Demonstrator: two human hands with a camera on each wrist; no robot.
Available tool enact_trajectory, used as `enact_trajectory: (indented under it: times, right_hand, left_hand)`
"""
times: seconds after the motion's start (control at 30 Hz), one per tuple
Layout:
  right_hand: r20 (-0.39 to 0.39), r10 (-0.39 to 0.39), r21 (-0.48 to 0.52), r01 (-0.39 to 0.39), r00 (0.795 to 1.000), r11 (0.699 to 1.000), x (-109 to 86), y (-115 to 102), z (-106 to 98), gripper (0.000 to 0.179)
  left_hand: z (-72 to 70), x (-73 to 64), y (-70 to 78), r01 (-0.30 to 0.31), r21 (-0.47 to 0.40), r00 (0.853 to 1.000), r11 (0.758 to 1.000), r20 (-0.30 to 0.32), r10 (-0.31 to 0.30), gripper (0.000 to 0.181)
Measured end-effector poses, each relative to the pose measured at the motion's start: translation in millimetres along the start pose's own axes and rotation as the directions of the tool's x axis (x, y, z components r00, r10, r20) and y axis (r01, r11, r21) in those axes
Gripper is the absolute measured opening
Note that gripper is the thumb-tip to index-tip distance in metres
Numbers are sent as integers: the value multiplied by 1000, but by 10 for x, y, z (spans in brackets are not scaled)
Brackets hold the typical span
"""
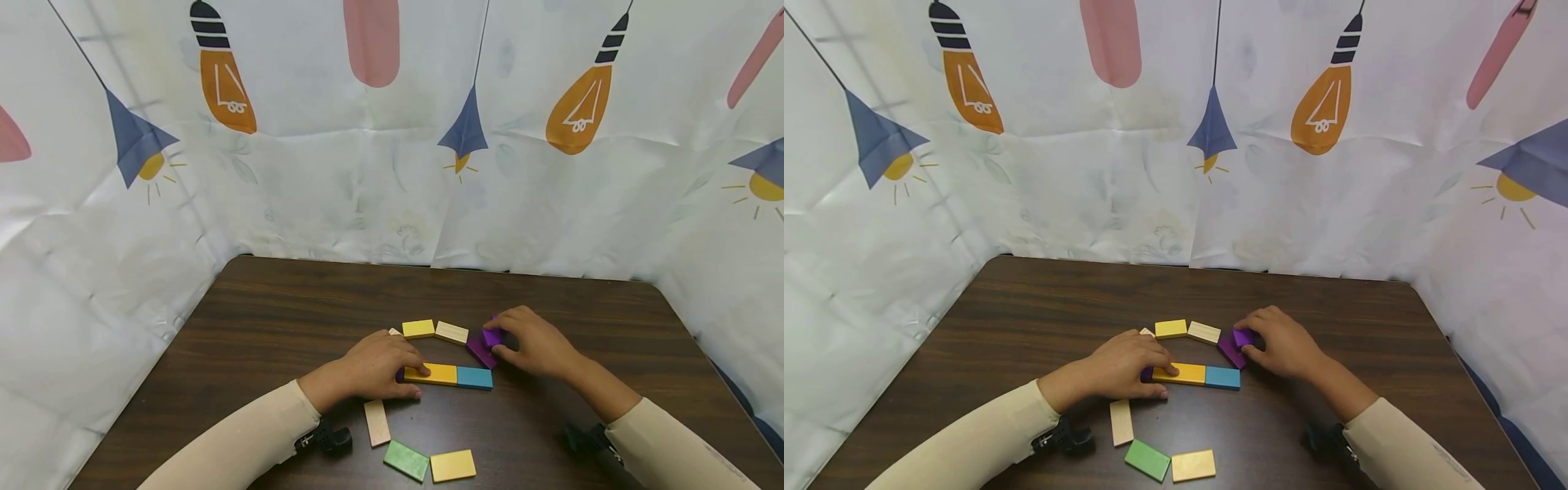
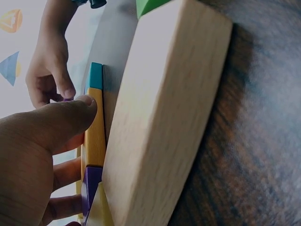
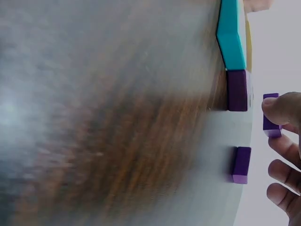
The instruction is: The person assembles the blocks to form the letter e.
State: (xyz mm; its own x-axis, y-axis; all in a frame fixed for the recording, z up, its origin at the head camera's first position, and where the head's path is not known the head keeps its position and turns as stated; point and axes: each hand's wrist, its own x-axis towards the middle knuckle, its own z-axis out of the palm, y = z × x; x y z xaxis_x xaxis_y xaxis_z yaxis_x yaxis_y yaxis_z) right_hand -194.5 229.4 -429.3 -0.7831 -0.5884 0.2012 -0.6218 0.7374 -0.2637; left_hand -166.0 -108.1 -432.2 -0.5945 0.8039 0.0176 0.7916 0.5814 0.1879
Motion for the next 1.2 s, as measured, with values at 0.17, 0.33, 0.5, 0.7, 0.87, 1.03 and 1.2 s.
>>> enact_trajectory:
  times: [0.17,0.33,0.5,0.7,0.87,1.03,1.2]
  right_hand:
    - [-1,-19,-5,19,1000,1000,-96,-32,-7,36]
    - [16,-22,2,22,1000,1000,-190,-84,-12,36]
    - [24,-41,10,41,999,999,-264,-142,-17,37]
    - [24,-84,29,84,996,996,-332,-194,-9,37]
    - [23,-113,39,112,993,993,-380,-243,-4,38]
    - [12,-160,55,159,987,986,-423,-278,8,38]
    - [24,-183,79,181,983,980,-463,-315,9,37]
  left_hand:
    - [-1,5,-2,-2,2,1000,1000,2,2,33]
    - [2,5,-1,4,5,1000,1000,6,-4,34]
    - [3,11,0,3,10,1000,1000,6,-3,34]
    - [-2,15,-1,3,12,1000,1000,8,-3,34]
    - [-5,15,0,1,15,1000,1000,9,-1,35]
    - [0,15,-4,-3,13,1000,1000,8,3,34]
    - [-3,13,0,-4,7,1000,1000,5,4,34]
